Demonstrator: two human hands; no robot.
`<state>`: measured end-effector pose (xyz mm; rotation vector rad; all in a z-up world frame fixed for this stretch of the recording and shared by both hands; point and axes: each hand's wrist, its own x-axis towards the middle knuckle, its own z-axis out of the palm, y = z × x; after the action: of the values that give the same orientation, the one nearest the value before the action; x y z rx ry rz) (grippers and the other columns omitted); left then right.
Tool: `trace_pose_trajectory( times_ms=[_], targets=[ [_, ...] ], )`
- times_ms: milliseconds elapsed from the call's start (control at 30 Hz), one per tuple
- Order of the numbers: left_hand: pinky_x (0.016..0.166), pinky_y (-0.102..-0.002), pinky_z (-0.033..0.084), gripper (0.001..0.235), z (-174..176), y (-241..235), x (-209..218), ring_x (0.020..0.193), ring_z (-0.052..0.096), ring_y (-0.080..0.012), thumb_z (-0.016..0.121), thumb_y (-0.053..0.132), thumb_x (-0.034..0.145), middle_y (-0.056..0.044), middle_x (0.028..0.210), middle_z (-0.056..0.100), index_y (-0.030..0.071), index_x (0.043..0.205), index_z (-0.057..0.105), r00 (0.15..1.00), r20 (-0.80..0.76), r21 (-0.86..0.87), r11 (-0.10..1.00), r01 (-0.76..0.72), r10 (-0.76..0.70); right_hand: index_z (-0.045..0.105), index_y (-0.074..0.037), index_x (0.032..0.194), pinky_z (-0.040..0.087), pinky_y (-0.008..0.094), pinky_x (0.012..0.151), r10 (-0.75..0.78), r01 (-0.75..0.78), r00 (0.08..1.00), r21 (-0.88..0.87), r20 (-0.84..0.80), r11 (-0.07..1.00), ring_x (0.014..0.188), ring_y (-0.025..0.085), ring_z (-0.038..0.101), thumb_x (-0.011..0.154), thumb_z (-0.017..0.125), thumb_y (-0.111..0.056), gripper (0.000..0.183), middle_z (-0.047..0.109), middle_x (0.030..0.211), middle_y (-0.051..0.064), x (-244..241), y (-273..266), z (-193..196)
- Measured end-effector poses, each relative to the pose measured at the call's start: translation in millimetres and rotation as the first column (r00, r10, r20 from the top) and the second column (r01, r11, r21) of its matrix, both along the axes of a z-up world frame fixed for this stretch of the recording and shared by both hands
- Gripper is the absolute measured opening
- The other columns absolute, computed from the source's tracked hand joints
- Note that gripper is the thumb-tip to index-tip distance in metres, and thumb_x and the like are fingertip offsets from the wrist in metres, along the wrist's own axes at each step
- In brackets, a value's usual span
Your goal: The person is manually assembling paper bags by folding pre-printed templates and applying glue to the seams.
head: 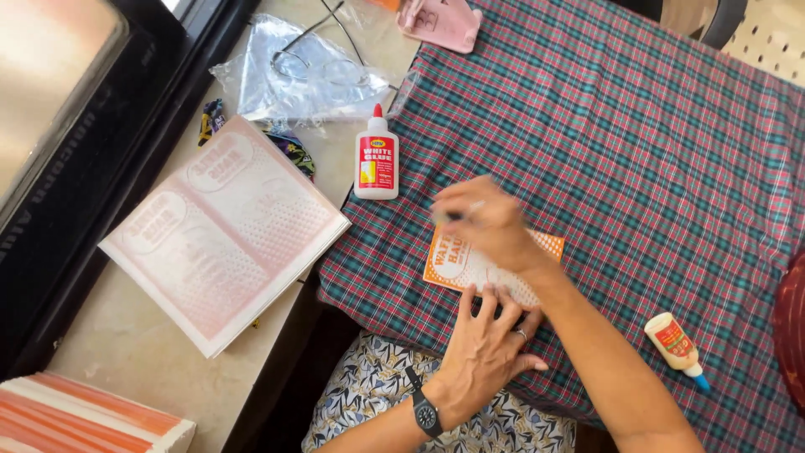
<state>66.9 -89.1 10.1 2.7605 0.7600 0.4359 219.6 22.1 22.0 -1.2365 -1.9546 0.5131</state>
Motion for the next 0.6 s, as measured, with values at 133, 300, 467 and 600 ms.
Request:
trace_pose_trajectory(
  times_ms=[133, 300, 467, 600],
  targets=[
    [0.102, -0.057, 0.044, 0.065, 17, -9, -14, 0.123, 0.054, -0.0410, 0.057, 0.055, 0.096, -0.021, 0.130, 0.056, 0.015, 0.147, 0.049, 0.961, -0.248, 0.079, 0.986, 0.146, -0.123, 0.075, -0.006, 0.103, 0.044, 0.044, 0.107, -0.543, 0.529, 0.797, 0.127, 0.264, 0.839, 0.114, 0.030, 0.065, 0.081, 0.085, -0.003, 0.025, 0.074, 0.115, 0.012, 105, -23, -12],
    [0.082, -0.045, 0.047, 0.034, 25, -10, -32, 0.087, 0.055, -0.0314, 0.050, 0.014, 0.105, -0.012, 0.093, 0.058, 0.014, 0.137, 0.062, 0.979, 0.030, 0.047, 0.978, 0.202, -0.204, 0.073, -0.004, 0.113, 0.045, 0.051, 0.110, -0.632, 0.634, 0.680, 0.134, 0.372, 0.761, 0.130, 0.038, 0.060, 0.092, 0.079, -0.006, 0.023, 0.064, 0.141, 0.021, 152, -63, -4],
    [0.090, -0.046, 0.045, 0.048, 40, 26, -34, 0.100, 0.056, -0.0322, 0.053, 0.018, 0.103, -0.012, 0.100, 0.060, 0.022, 0.151, 0.055, 0.980, 0.068, 0.119, 0.977, 0.179, -0.188, 0.073, -0.003, 0.112, 0.053, 0.031, 0.092, -0.461, 0.484, 0.865, -0.087, 0.199, 0.871, 0.096, 0.019, 0.068, 0.104, 0.070, -0.005, 0.009, 0.072, 0.107, 0.009, 74, -71, 51],
    [0.092, -0.044, 0.051, 0.062, 23, 44, -30, 0.097, 0.059, -0.0294, 0.057, 0.035, 0.110, -0.012, 0.099, 0.063, 0.031, 0.164, 0.028, 0.995, 0.052, 0.239, 0.968, 0.069, -0.084, 0.073, -0.011, 0.125, 0.056, 0.027, 0.083, -0.459, 0.463, 0.867, -0.660, 0.196, 0.592, 0.089, 0.013, 0.068, 0.091, 0.067, -0.023, 0.036, 0.074, 0.093, 0.005, 64, -71, 46]
  ],
)
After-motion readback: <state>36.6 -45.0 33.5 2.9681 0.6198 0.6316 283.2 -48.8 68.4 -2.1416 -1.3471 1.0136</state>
